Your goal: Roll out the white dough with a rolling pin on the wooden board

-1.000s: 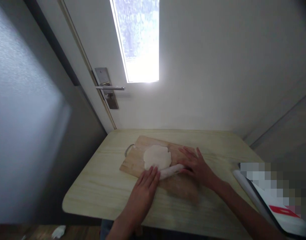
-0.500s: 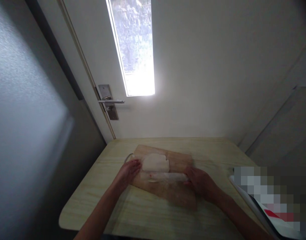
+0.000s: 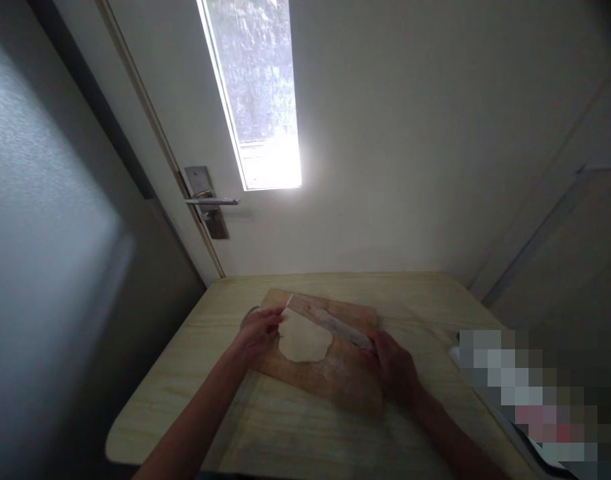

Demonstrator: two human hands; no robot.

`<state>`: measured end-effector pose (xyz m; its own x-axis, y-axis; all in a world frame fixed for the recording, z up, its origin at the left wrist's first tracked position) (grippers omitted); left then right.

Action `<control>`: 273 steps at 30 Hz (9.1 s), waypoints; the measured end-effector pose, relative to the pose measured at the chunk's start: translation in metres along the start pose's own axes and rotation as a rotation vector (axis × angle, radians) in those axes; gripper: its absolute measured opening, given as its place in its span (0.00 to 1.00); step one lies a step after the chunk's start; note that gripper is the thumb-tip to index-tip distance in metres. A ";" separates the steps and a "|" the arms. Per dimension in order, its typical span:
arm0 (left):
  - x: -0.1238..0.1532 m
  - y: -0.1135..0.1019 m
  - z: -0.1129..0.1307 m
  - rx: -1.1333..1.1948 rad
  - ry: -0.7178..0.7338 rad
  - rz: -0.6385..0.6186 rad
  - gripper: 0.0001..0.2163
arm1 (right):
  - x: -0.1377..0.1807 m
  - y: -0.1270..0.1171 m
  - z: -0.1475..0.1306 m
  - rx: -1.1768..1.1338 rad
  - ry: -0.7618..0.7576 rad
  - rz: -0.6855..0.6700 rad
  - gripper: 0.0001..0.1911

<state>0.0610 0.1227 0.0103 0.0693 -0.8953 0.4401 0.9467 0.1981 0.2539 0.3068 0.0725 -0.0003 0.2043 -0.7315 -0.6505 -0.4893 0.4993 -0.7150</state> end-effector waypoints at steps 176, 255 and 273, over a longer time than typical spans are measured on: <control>0.031 0.017 -0.003 -1.794 0.909 0.143 0.23 | -0.022 0.028 -0.062 0.240 -0.025 -0.427 0.24; 0.063 -0.013 -0.027 -1.812 1.067 0.242 0.11 | -0.013 0.018 -0.076 0.049 -0.102 -0.299 0.22; 0.040 -0.033 -0.003 -1.530 0.805 0.333 0.13 | -0.025 0.056 -0.070 -0.081 -0.045 -0.365 0.43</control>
<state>0.0337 0.0787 0.0168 -0.0191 -0.9486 -0.3159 0.2471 0.3017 -0.9208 0.2152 0.0862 -0.0058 0.4138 -0.8322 -0.3689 -0.4429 0.1700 -0.8803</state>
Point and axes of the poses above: each hand's wrist, its own x-axis away from the middle knuckle, its own y-axis out of the palm, z = x × y, the point moved 6 cm from there along -x, towards the middle knuckle, and after that the axes turned 5 degrees about z, right-handed, at the moved point
